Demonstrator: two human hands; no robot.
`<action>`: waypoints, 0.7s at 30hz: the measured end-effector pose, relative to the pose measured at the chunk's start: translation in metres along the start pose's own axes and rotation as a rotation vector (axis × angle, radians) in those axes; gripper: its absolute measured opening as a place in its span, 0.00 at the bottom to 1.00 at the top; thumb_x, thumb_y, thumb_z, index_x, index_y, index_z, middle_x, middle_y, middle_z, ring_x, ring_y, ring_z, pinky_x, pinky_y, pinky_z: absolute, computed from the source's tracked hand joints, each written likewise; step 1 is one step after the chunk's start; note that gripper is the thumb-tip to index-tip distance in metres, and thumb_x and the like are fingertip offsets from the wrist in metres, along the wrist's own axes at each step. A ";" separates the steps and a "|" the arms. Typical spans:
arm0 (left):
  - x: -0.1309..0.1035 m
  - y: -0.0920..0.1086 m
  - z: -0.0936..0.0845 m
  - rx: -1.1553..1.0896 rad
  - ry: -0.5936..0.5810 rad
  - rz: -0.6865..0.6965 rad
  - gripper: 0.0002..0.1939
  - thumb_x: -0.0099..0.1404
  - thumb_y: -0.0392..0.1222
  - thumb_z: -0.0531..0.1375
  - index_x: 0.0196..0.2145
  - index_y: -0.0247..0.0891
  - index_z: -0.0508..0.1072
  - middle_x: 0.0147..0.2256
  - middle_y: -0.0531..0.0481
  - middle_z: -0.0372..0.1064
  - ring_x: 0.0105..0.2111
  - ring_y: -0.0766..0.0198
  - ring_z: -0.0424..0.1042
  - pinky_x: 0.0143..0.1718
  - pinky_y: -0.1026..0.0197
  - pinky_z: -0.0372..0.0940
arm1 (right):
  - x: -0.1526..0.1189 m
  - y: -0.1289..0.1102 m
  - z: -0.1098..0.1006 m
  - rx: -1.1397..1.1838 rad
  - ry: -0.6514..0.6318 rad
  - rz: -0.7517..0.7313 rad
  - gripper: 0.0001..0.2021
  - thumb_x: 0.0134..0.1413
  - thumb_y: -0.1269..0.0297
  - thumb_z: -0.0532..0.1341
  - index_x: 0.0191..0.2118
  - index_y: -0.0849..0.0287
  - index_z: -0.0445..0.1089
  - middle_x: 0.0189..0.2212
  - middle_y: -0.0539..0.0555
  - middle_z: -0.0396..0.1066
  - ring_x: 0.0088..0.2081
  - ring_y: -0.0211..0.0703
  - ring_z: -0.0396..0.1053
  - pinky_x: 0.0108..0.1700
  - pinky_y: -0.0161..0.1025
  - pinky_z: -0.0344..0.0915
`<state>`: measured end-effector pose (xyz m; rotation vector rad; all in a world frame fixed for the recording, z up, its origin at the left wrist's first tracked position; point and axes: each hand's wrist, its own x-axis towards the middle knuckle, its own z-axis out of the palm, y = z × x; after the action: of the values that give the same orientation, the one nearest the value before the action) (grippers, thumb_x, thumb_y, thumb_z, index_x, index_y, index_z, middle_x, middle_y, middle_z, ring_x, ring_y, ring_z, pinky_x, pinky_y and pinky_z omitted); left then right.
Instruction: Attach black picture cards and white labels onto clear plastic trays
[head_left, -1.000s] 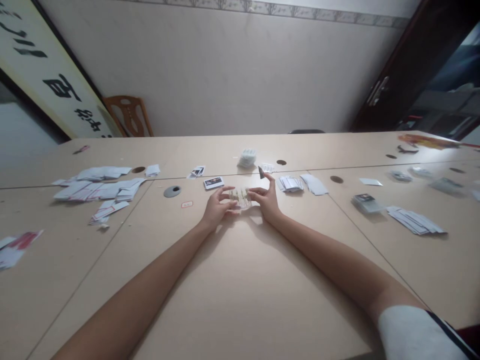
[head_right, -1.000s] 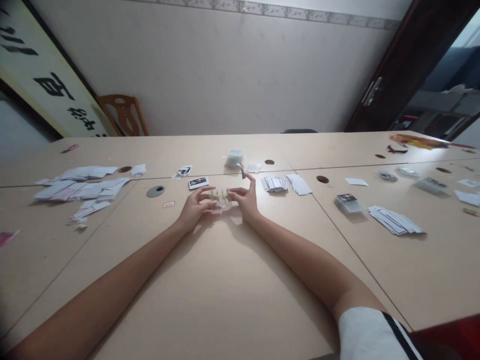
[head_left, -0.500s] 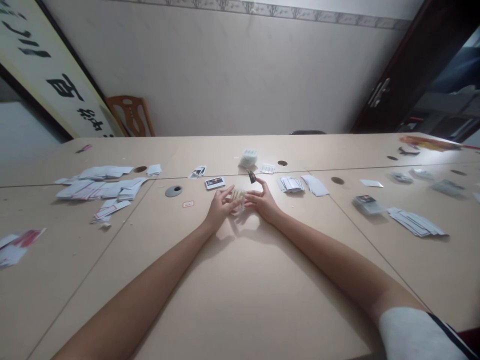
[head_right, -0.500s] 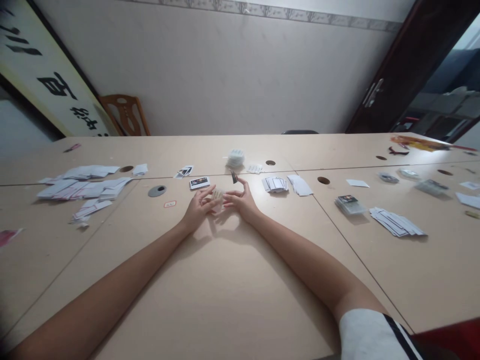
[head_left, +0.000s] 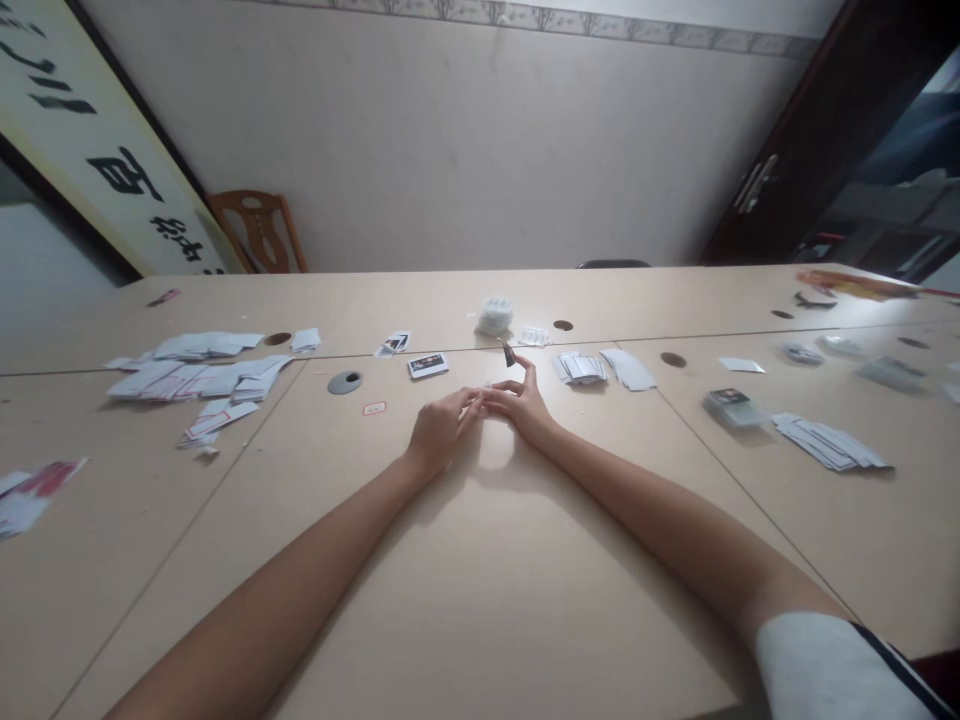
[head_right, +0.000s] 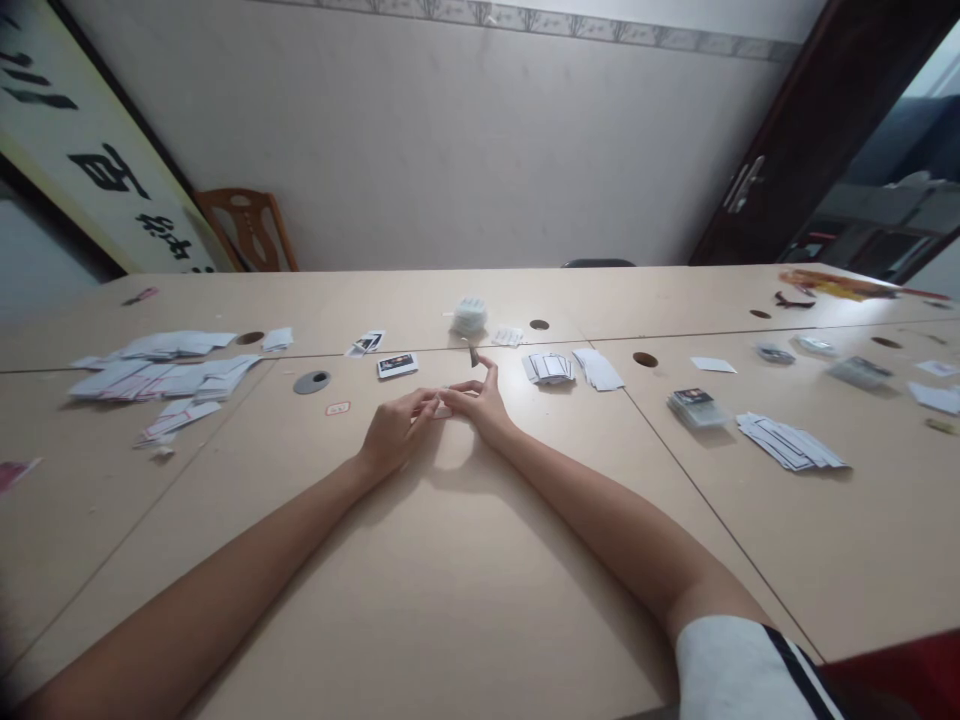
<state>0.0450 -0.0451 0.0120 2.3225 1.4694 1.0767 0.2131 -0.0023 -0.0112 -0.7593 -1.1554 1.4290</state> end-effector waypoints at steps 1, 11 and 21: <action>0.000 0.000 0.000 0.041 0.000 0.025 0.17 0.72 0.47 0.49 0.47 0.38 0.73 0.42 0.45 0.78 0.39 0.56 0.77 0.40 0.57 0.68 | 0.000 0.000 0.000 -0.006 -0.002 0.000 0.51 0.42 0.61 0.74 0.66 0.48 0.41 0.34 0.48 0.73 0.38 0.47 0.77 0.47 0.53 0.75; -0.001 -0.003 0.001 0.223 -0.012 0.117 0.18 0.73 0.43 0.45 0.47 0.35 0.73 0.39 0.43 0.78 0.33 0.57 0.77 0.33 0.60 0.64 | -0.004 -0.002 0.005 0.028 -0.024 0.023 0.51 0.42 0.62 0.73 0.65 0.48 0.39 0.30 0.44 0.72 0.33 0.44 0.77 0.48 0.53 0.75; 0.000 -0.004 0.002 0.138 0.042 0.007 0.19 0.72 0.47 0.46 0.39 0.37 0.74 0.31 0.44 0.76 0.30 0.58 0.76 0.33 0.61 0.65 | -0.005 0.003 0.004 0.030 -0.015 0.018 0.49 0.42 0.64 0.72 0.64 0.48 0.41 0.29 0.43 0.72 0.32 0.43 0.77 0.45 0.53 0.75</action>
<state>0.0433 -0.0428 0.0086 2.4122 1.6002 1.0634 0.2092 -0.0079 -0.0134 -0.7411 -1.1389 1.4653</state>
